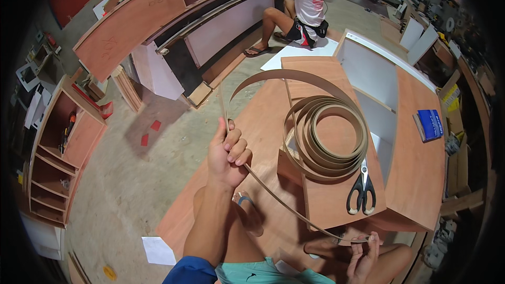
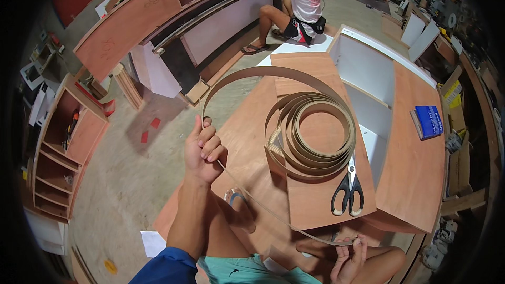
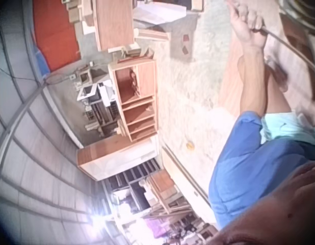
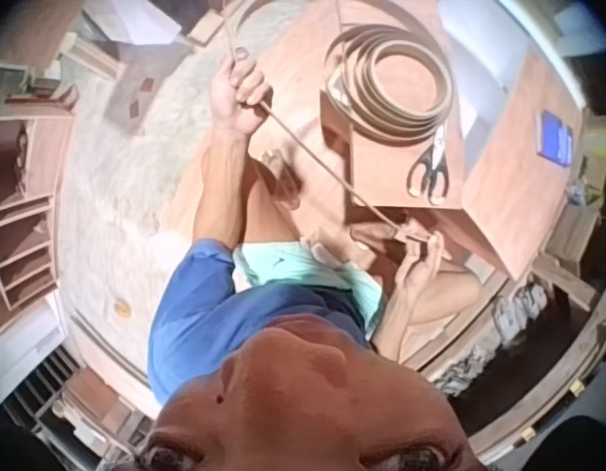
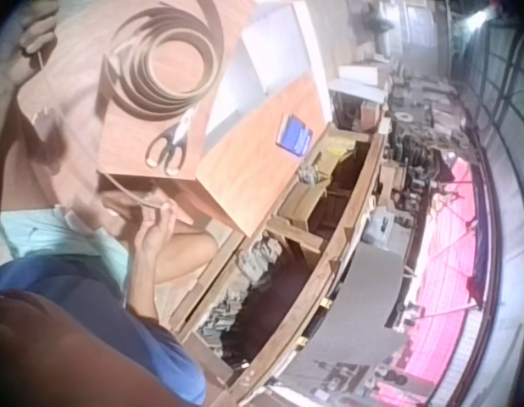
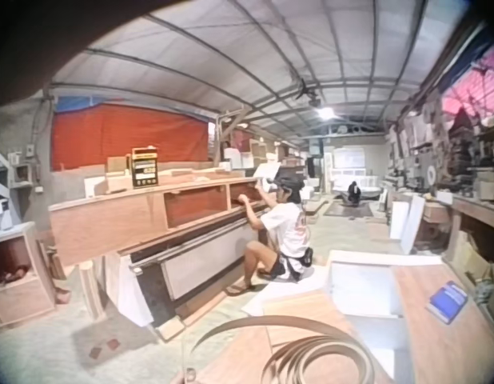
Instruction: The person cuts a roll of thin wood veneer into curved segments using scissors. They repeatedly unroll, measure, and cut the veneer, then stack the cut pieces on a wooden workbench.
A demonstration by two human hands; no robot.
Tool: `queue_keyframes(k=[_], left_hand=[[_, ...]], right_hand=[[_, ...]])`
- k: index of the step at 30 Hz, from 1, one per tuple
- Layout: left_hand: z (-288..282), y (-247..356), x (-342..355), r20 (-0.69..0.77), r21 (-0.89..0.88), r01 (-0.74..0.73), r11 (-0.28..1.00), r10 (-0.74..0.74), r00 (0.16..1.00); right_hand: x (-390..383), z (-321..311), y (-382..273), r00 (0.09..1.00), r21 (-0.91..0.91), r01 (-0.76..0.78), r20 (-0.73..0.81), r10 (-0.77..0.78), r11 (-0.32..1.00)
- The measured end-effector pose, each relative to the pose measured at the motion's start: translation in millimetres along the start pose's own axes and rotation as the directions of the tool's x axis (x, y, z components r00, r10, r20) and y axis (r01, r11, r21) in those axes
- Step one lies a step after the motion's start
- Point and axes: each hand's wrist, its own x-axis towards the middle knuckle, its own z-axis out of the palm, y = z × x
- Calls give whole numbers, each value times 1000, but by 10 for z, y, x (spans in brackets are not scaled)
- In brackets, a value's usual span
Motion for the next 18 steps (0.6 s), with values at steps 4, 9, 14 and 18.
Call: queue_keyframes(k=[4, 9, 14, 18], left_hand=[[-67, -20, -24, 57, -3, 14, 1000, -14, 998], [4, -8, 2, -16, -92, 61, 994, -63, 998], [23, 6, 54, -116, -99, 18, 995, -29, 993], [-226, 37, 80, 67, -99, 65, 993, -59, 996]], right_hand=[[15, -78, -46, 999, -2, -9, -33, 9, 1000], [117, -35, -197, 997, -5, 79, -4, -79, 997], [75, -93, -288, 997, -26, 73, 33, -73, 997], [6, -33, -274, 996, -10, 86, -20, -86, 996]])
